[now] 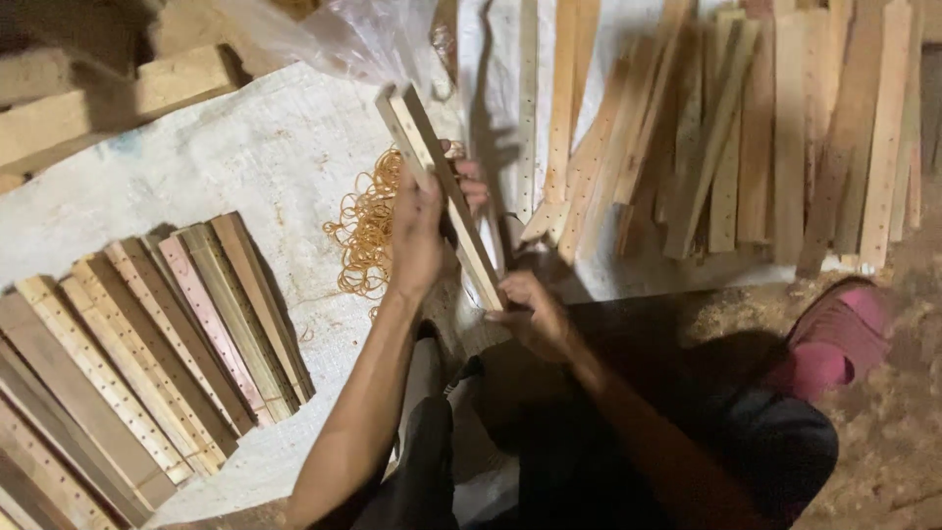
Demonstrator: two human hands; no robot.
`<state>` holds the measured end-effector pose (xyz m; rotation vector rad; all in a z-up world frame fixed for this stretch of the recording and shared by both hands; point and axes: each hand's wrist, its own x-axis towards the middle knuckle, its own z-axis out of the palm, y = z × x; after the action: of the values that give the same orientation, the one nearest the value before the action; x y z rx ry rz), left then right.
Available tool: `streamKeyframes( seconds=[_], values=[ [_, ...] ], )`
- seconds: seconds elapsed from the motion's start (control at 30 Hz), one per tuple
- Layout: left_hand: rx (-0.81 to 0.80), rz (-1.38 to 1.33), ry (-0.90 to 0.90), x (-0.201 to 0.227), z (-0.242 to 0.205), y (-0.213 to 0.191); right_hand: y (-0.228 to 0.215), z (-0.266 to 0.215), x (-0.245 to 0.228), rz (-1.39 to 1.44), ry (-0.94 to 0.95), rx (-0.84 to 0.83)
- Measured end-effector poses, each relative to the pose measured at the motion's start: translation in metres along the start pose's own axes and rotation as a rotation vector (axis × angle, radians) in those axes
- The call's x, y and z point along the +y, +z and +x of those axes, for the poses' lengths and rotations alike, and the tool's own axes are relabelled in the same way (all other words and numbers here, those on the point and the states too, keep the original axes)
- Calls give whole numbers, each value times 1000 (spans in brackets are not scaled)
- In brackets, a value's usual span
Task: Bundling wooden slats together using rubber bands
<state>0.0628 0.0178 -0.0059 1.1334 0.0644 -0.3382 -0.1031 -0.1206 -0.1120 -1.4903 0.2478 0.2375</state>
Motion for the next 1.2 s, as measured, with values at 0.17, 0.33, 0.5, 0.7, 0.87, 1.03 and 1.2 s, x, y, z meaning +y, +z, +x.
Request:
streamKeyframes(
  seconds=[0.17, 0.33, 0.5, 0.7, 0.87, 1.03, 1.2],
  values=[
    [12, -73, 82, -4, -6, 1, 1, -13, 27, -453, 46, -47],
    [-50, -14, 87, -9, -22, 2, 9, -25, 38, -488, 63, -35],
    [-101, -12, 131, -15, -31, -2, -3, -30, 57, -571, 42, -53],
    [-127, -38, 135, -20, -35, -8, -10, -33, 83, -213, 159, -165],
    [-132, -55, 114, -15, -43, -19, -5, -32, 101, -162, 39, -225],
    [-61, 122, 74, 20, -56, -45, 36, 9, -46, -356, -2, -150],
    [154, 318, 90, 38, -69, -83, 46, 47, -33, -351, -67, -41]
  ],
)
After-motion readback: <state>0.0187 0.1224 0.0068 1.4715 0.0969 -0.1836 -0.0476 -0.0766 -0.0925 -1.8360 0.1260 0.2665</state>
